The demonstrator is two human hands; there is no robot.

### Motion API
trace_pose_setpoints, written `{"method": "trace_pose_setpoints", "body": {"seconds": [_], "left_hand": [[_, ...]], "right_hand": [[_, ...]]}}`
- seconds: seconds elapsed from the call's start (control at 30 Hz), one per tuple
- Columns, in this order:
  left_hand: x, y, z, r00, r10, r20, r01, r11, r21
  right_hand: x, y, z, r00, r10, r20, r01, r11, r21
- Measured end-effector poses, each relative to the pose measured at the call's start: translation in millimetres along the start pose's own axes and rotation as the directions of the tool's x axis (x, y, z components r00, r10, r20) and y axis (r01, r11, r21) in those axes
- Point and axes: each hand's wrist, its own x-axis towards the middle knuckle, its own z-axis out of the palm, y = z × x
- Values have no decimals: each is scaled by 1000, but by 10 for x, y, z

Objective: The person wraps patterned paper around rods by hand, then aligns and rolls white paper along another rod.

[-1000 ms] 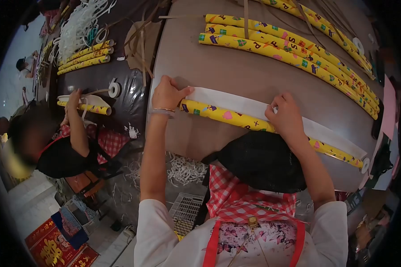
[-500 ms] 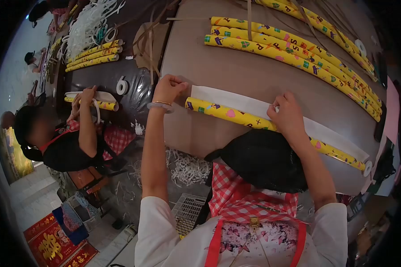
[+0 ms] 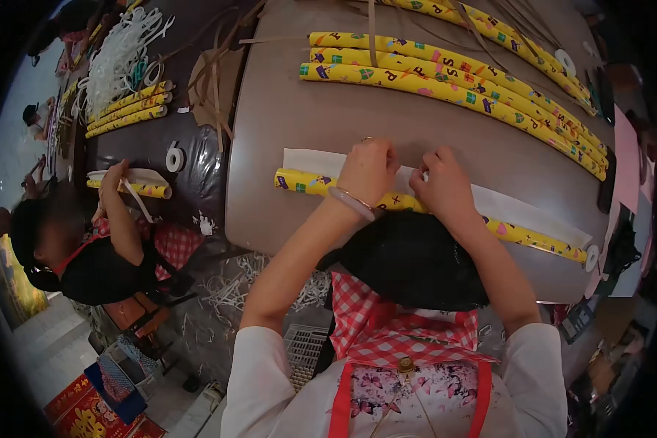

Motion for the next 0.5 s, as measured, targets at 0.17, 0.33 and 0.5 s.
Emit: {"method": "trace_pose_setpoints", "body": {"seconds": [0.17,0.33,0.5], "left_hand": [[113,-47,160,996,-46,75,39,995,90],[124,-88,192,998,-29,60,20,989,144],[155,-55,179,994,-68,82,56,989,140]], "right_hand": [[0,-6,5,1000,-3,1,3,1000,-23],[-20,-6,-67,996,25,85,-26,1000,12],[-59,-18,-231,985,-33,172,28,999,27]]}}
